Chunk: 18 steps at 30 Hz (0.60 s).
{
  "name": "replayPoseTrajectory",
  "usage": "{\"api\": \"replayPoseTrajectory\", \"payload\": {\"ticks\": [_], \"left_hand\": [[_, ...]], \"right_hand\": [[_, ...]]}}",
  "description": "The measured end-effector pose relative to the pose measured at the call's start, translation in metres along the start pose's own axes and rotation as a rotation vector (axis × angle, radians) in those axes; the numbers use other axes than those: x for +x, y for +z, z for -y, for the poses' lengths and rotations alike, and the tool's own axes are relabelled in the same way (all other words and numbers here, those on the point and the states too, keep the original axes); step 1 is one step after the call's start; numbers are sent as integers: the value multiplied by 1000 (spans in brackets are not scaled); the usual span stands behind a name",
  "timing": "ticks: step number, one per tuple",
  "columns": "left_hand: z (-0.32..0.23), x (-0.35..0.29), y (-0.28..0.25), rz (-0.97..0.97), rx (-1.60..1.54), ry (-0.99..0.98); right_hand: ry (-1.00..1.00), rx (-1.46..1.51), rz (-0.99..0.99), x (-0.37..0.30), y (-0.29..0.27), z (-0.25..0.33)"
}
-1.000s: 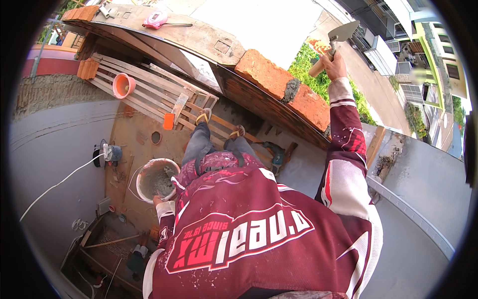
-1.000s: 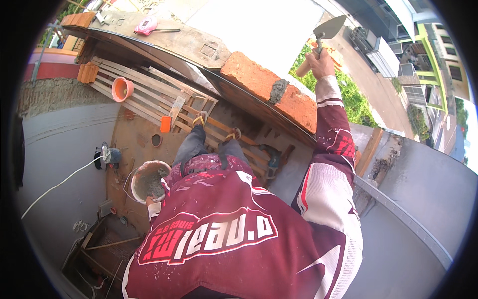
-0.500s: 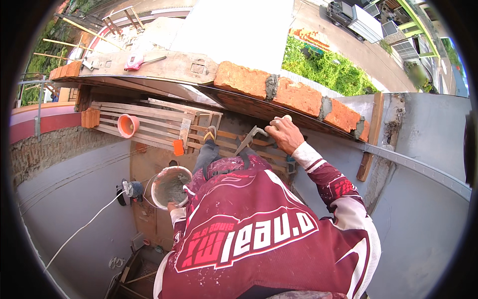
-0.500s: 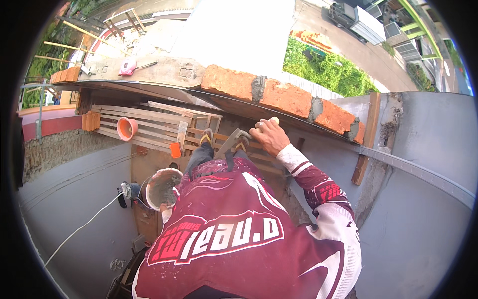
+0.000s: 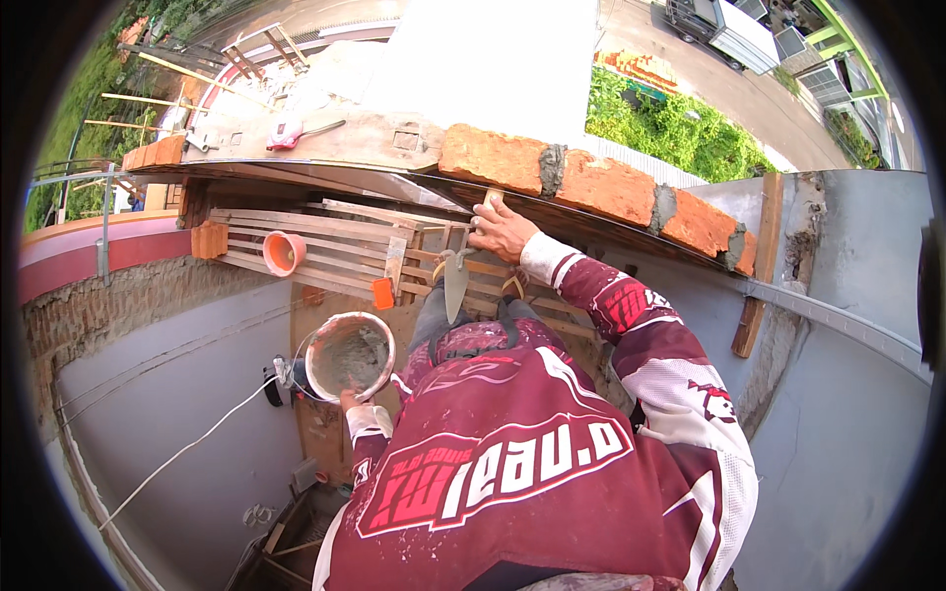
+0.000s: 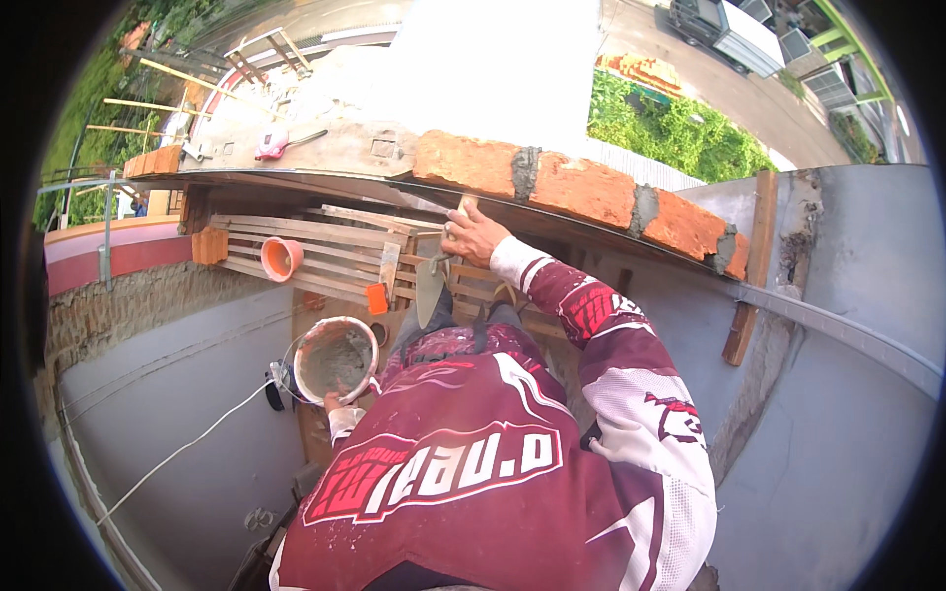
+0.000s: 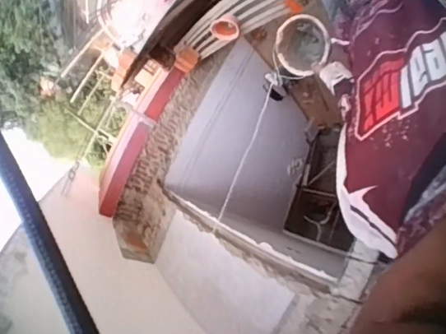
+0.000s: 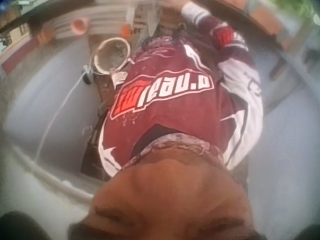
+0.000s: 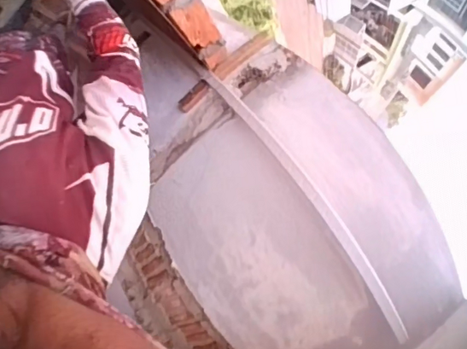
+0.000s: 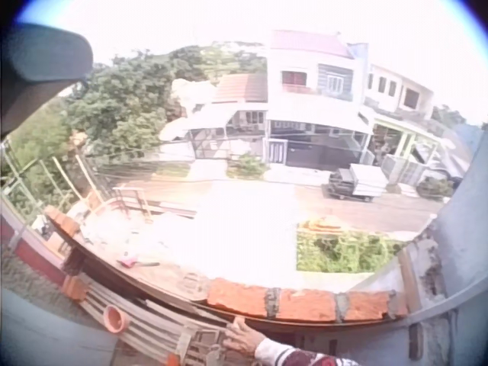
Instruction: The person scoops mortar from a bucket with a trowel and applies it to a brick wall. They place bricks onto the mortar, tap them into position, and use a spirit level to check alignment. The person removes excess mortar and continues building the wall.
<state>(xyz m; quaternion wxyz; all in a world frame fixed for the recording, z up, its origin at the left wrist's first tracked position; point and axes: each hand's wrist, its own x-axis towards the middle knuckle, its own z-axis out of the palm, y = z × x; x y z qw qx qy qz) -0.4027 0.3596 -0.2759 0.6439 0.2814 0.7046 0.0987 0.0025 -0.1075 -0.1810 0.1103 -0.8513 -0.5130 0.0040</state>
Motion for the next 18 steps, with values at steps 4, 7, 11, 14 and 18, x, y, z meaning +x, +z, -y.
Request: {"api": "replayPoseTrajectory", "payload": {"ticks": [4,7,11,14,18], "left_hand": [[12,-1,6,-87,66,-25],[19,5,-19,-7,127,32],[31,6,-16,-21,6,-8],[34,0,0,-207,75,57],[11,4,-15,-70,144,42]], "right_hand": [[-93,-82,78,-3,7,8],[160,-31,29,3,14,1],[184,120,10,7,-5,10],[234,200,21,8,-20,36],[163,71,-66,-17,-29,41]]}}
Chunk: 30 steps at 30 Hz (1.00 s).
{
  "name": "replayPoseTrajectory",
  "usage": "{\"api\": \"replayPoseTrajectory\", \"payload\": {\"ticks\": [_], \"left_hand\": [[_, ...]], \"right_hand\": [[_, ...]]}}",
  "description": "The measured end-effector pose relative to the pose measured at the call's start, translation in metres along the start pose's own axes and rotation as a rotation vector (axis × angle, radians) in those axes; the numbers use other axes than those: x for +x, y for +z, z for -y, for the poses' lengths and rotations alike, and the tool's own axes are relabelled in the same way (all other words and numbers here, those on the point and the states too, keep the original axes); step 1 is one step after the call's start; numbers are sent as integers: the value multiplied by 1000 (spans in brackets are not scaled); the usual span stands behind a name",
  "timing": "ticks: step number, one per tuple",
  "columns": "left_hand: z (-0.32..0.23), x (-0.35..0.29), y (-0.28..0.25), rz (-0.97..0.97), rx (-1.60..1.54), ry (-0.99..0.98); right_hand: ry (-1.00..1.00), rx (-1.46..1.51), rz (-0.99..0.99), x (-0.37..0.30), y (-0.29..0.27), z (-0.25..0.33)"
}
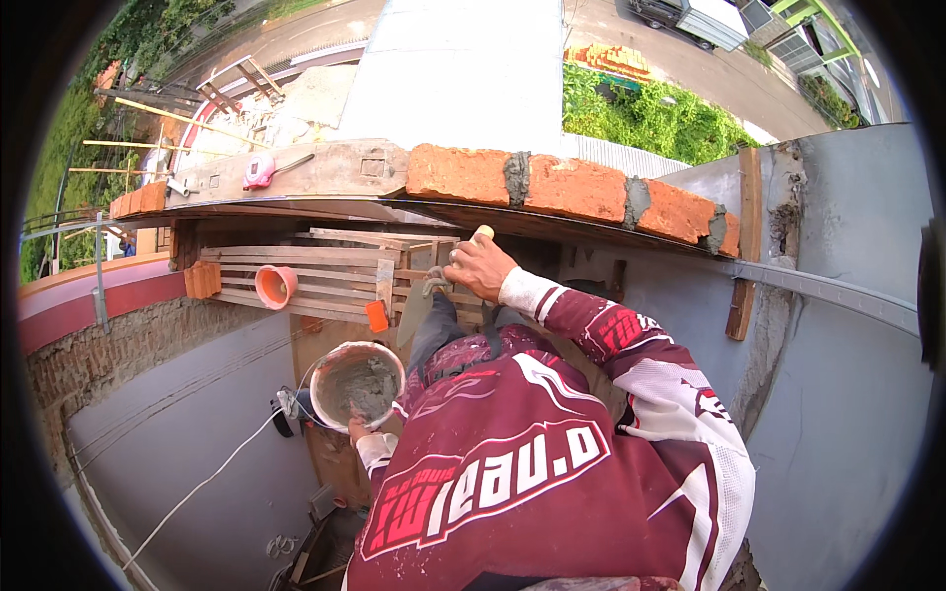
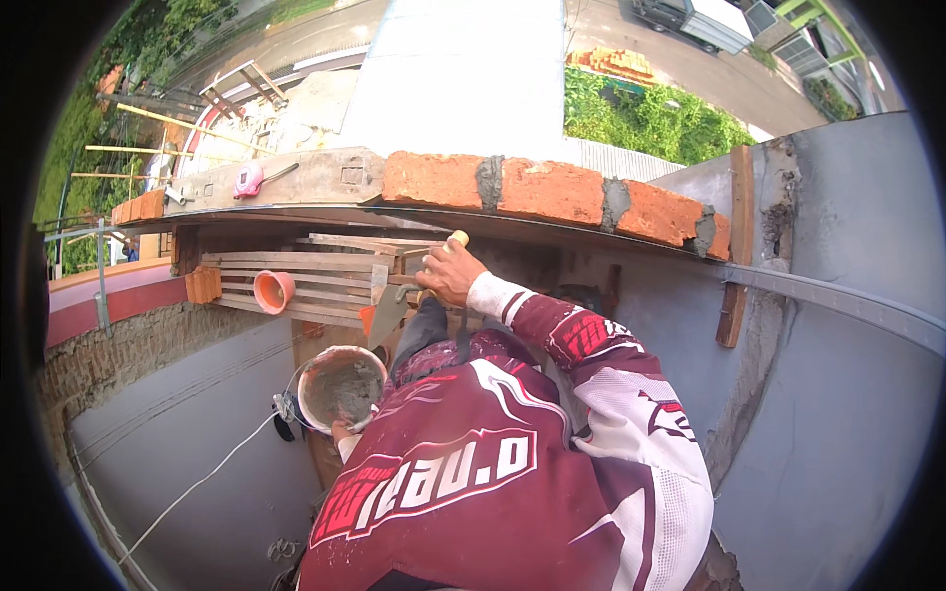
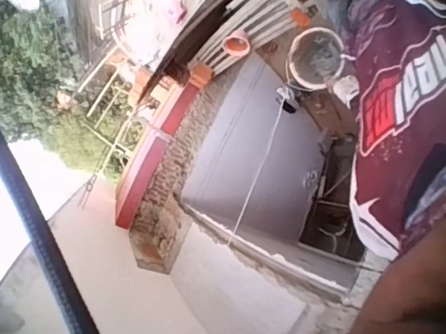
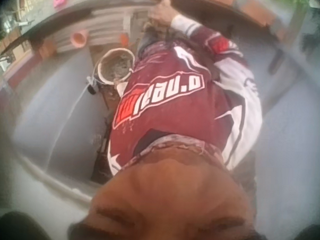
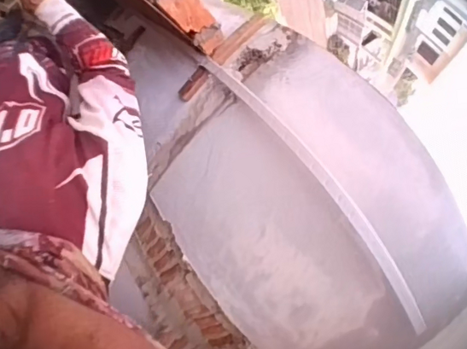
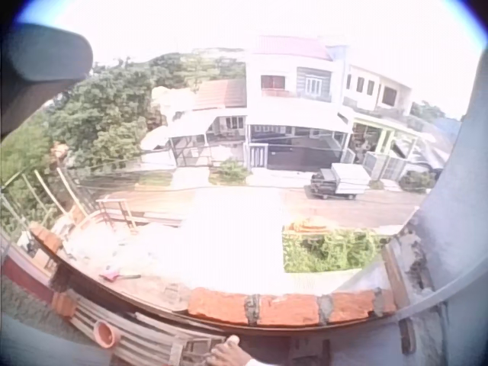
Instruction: The person scoops mortar from a bucket with a trowel and applies it to a brick wall. They place bricks onto the mortar, tap them into position, and use a spirit level to check alignment. The person removes excess mortar and continues building the wall.
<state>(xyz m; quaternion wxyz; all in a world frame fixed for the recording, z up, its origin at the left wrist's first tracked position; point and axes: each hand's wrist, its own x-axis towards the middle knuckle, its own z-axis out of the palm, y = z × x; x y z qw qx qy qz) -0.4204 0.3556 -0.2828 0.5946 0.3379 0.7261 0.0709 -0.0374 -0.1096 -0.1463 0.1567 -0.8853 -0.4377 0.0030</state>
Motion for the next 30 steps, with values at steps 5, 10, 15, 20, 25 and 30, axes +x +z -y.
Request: {"api": "replayPoseTrajectory", "payload": {"ticks": [5,10,15,20,25,30], "left_hand": [[-17,-1,19,-37,27,50],[-34,-20,40,-33,57,123],[-48,-61,63,-53,46,139],[-46,-131,113,-194,100,401],[-71,-194,174,-229,147,799],[-96,-219,205,-44,79,1115]], "right_hand": [[-25,-62,99,-42,-14,-29],[-17,-90,66,-75,3,-46],[25,-115,-42,-90,0,-51],[185,73,80,-66,-13,-26],[405,462,149,-18,-32,12],[189,340,283,30,-58,60]]}}
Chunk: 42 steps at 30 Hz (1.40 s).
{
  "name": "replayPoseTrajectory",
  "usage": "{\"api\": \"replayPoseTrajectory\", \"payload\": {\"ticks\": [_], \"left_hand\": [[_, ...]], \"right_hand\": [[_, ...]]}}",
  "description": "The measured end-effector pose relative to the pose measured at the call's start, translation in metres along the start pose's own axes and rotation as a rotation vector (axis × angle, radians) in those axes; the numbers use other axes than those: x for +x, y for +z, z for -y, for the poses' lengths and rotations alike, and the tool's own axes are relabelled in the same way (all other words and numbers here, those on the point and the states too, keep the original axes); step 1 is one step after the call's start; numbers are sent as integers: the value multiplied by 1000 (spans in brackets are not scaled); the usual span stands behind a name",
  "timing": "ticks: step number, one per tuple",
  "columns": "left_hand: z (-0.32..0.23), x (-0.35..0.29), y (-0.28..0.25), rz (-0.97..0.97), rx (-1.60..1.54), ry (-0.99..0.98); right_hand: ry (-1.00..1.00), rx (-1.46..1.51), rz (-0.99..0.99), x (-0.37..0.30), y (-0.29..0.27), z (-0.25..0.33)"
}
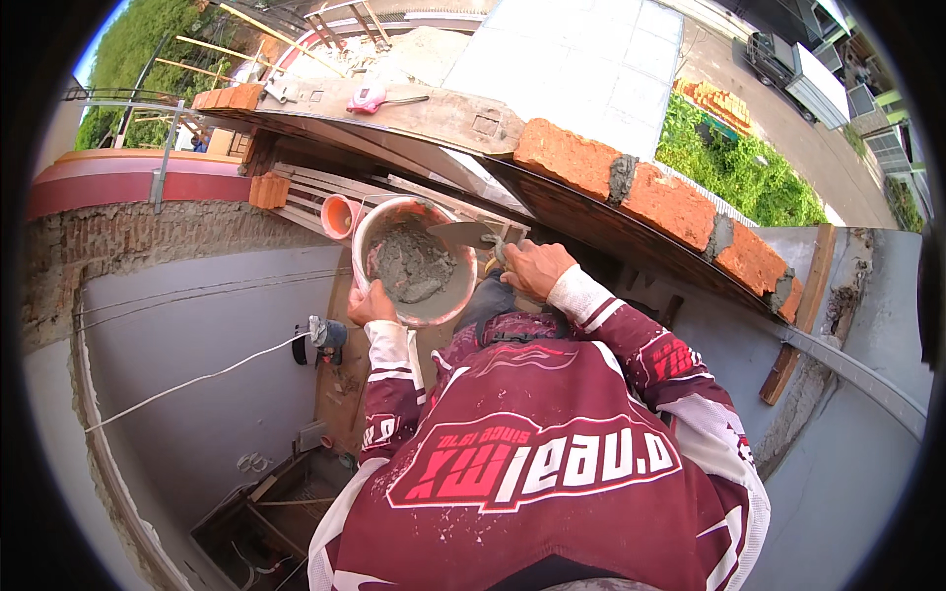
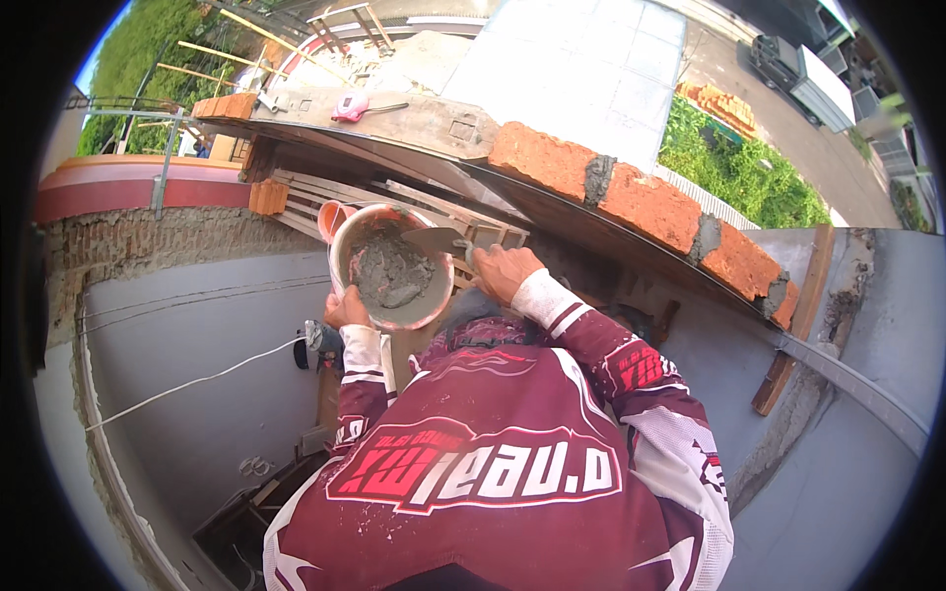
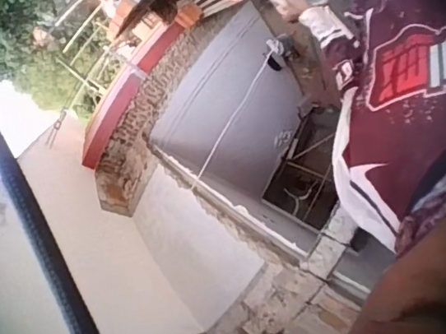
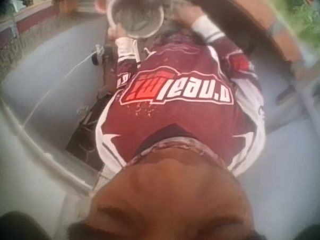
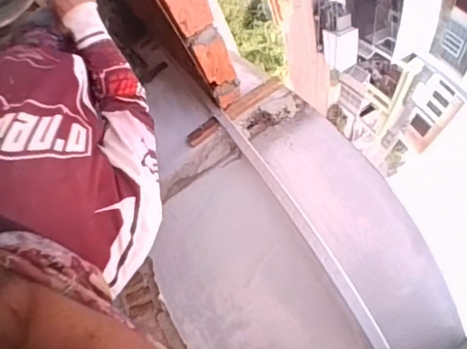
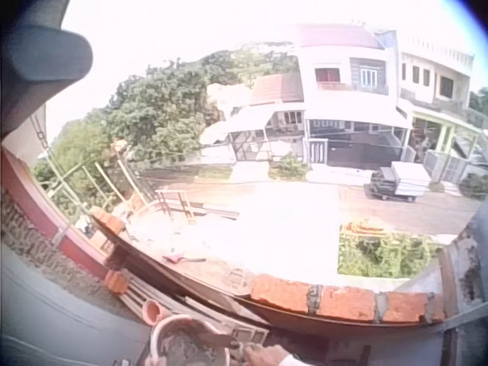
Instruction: The person scoops mortar from a bucket with a trowel and applies it to a brick wall. They place bricks onto the mortar, tap them into position, and use a spirit level to check alignment. The person removes excess mortar and continues building the wall.
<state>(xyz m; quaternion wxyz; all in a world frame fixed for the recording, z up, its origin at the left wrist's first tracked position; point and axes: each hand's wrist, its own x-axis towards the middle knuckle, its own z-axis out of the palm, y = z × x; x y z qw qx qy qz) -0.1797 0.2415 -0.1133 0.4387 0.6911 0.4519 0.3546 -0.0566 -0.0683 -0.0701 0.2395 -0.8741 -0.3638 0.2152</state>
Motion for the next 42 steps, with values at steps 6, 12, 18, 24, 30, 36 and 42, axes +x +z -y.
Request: {"api": "replayPoseTrajectory", "payload": {"ticks": [6,12,18,24,30,36,42], "left_hand": [[-63,-27,31,135,-79,299],[-115,-58,35,286,-75,546],[-110,-40,28,241,-170,310],[-121,-52,42,178,-145,521],[-135,-72,43,282,-145,661],[-124,-55,33,269,-192,330],[-125,-49,31,205,-148,484]], "right_hand": [[26,-284,-84,41,-19,38],[41,280,444,49,-4,20],[-160,336,94,21,-3,38],[-156,-381,-176,23,-35,9],[72,-131,231,25,-45,19],[231,784,464,3,-8,34],[-145,-334,-119,3,-30,24]]}}
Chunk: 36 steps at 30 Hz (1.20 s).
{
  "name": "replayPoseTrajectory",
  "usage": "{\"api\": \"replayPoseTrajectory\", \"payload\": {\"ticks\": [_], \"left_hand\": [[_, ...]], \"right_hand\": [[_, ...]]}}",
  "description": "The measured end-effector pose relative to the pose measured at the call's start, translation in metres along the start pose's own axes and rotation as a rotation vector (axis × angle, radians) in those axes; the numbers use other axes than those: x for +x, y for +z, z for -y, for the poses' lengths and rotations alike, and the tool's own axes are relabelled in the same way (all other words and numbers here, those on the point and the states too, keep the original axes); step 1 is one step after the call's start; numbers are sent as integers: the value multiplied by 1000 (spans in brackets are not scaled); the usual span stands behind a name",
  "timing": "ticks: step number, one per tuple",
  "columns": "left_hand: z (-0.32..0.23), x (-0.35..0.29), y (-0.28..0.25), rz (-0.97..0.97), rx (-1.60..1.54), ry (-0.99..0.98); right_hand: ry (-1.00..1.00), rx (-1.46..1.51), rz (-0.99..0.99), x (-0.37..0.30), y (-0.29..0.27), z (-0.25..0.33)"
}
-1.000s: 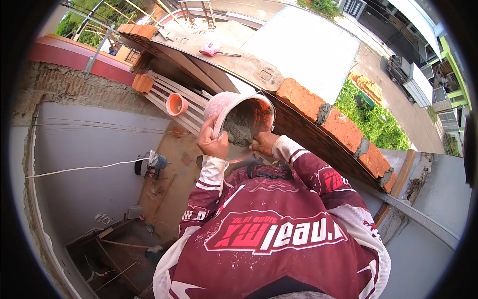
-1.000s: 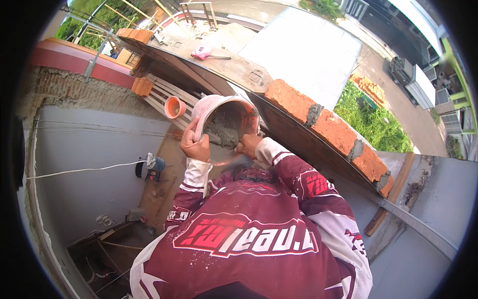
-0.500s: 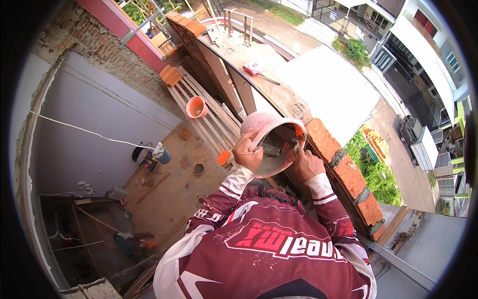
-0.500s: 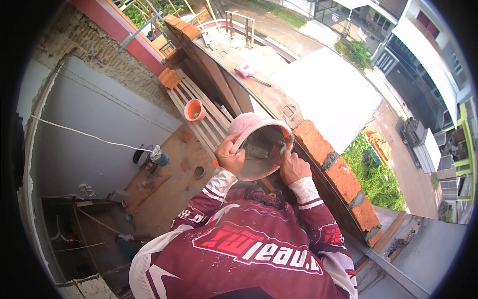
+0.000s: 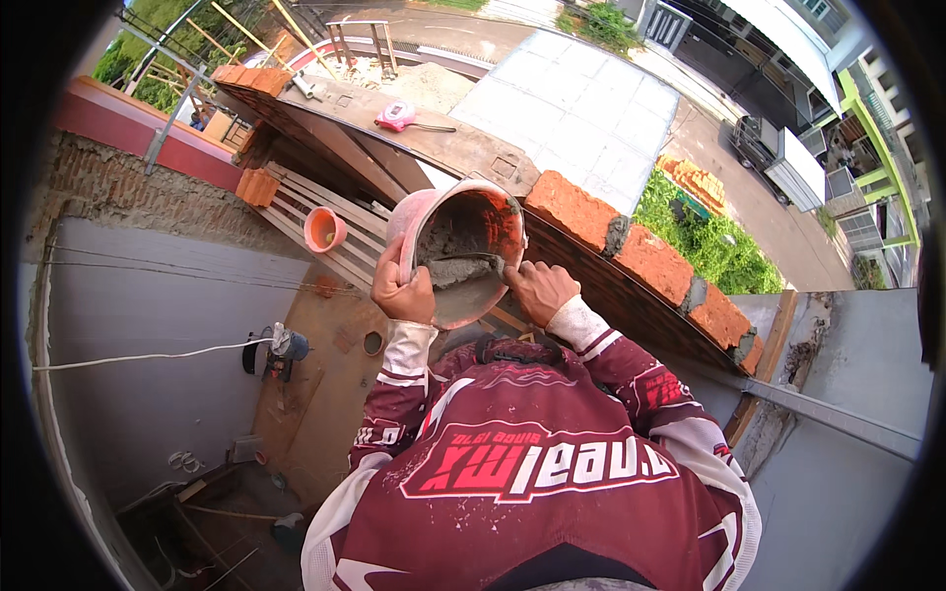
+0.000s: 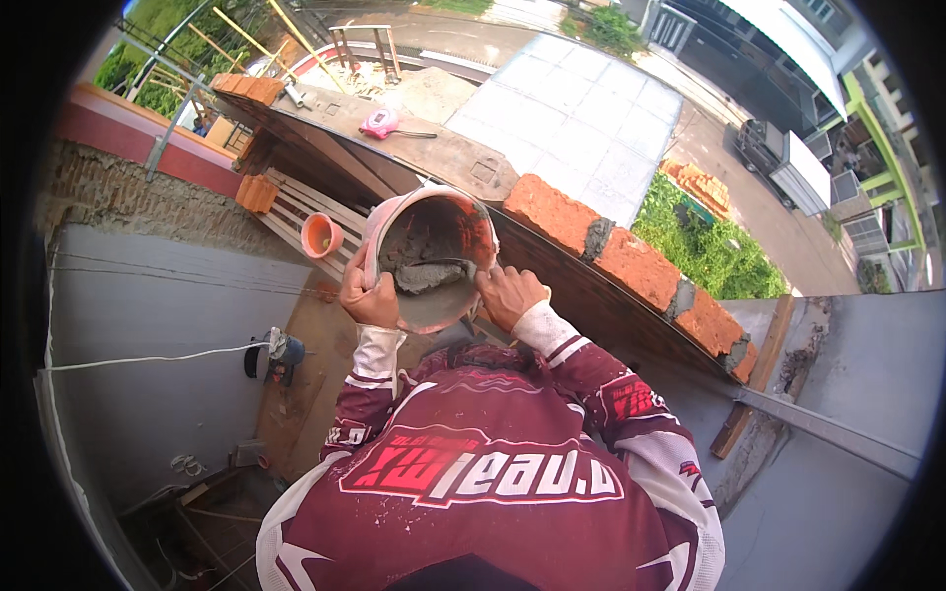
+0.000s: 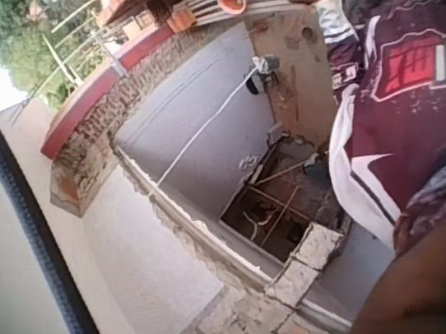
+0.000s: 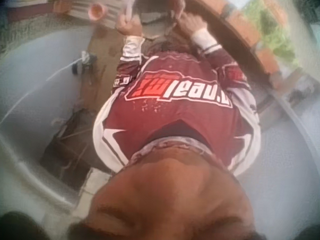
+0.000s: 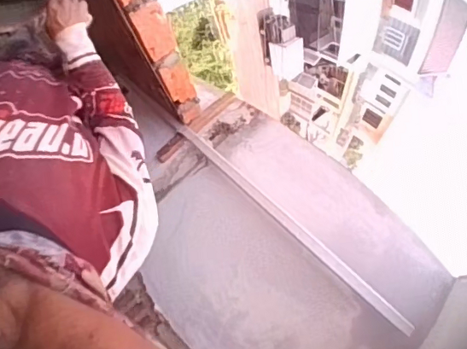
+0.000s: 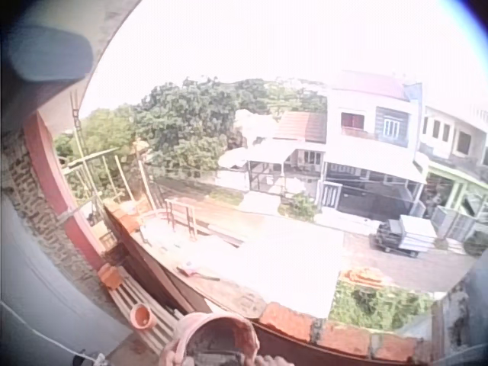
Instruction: The person scoops mortar from a bucket with a trowel and applies it to a brick wall. They place bricks onto the mortar, tap them into position, and use a spirit level to check alignment. The person removes excess mortar and continues building the wall.
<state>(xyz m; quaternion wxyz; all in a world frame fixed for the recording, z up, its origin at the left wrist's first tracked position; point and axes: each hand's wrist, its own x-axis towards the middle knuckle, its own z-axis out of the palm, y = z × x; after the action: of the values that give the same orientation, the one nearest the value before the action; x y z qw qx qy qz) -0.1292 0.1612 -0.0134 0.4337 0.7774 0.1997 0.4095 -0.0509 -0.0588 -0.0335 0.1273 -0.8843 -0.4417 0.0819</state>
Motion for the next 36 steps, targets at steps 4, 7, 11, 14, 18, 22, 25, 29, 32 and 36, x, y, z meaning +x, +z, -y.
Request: {"api": "replayPoseTrajectory", "payload": {"ticks": [4,7,11,14,18,22,25,29,32,36], "left_hand": [[-5,-5,8,53,102,127],[-19,-6,9,143,154,117],[-14,-12,12,143,4,80],[1,-12,10,162,52,10],[1,-12,12,105,26,-152],[1,-12,16,88,23,-50],[-8,-14,19,125,80,38],[-8,-12,25,170,133,165],[-14,-14,24,167,149,146],[-18,-16,23,177,57,3]], "right_hand": [[259,143,93,-11,-42,3],[354,266,330,-10,-29,-5],[331,1027,558,-12,7,4],[127,882,131,-20,50,10],[111,206,-83,-23,27,7],[246,113,-95,-25,5,-8],[337,193,167,-33,-45,-12],[449,258,369,-39,-59,-17],[433,304,399,-34,-53,-12],[382,451,387,-22,-18,-9]]}}
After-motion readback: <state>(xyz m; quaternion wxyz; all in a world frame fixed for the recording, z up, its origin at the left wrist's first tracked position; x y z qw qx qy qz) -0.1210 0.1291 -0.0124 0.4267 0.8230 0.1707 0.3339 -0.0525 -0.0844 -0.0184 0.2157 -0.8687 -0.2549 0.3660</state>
